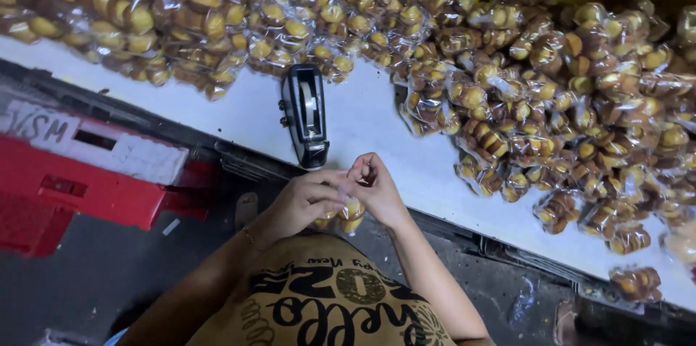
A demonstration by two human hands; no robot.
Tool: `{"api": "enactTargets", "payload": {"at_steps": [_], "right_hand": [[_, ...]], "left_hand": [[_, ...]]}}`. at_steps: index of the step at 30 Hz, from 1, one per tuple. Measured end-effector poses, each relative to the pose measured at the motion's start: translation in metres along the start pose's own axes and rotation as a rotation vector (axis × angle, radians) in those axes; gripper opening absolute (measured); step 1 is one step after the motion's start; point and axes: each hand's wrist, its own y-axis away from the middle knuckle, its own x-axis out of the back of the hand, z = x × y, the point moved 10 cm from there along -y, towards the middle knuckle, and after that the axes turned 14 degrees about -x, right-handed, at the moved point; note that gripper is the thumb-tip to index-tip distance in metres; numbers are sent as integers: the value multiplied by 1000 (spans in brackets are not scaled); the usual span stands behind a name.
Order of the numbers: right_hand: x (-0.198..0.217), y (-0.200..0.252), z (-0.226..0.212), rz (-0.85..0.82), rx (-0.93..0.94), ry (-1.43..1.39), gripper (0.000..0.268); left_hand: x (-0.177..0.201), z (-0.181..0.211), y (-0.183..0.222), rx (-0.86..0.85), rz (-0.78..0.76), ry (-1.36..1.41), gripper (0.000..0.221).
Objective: Sealing individual plastic bags of bread rolls using a manual tape sealer at a packaging station.
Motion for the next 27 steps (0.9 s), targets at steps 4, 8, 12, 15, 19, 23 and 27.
{"api": "enactTargets", "payload": {"at_steps": [4,8,12,15,19,23,27], "right_hand": [[-25,31,-17,-98,-97,235,15],[-53,58,-24,-123,48,507,18],[-66,68,-26,-53,195,750,8],[-49,45,20,-79,-6,513,25],[-52,16,49,-51,-78,551,41],[-37,-30,6,221,-30,480,37],[-31,-127,32,201,-109,381,29]], "left_hand": [[2,-70,48,157,131,-68,14],[-4,-78,85,621,84,146,43],[-4,-53,76,511,-142,-356,18],[-10,-100,114,537,-61,-268,31],[-25,-137,128,565,62,-235,36],[21,-116,108,447,391,-223,25],[41,-107,85,338,367,-282,27]]}}
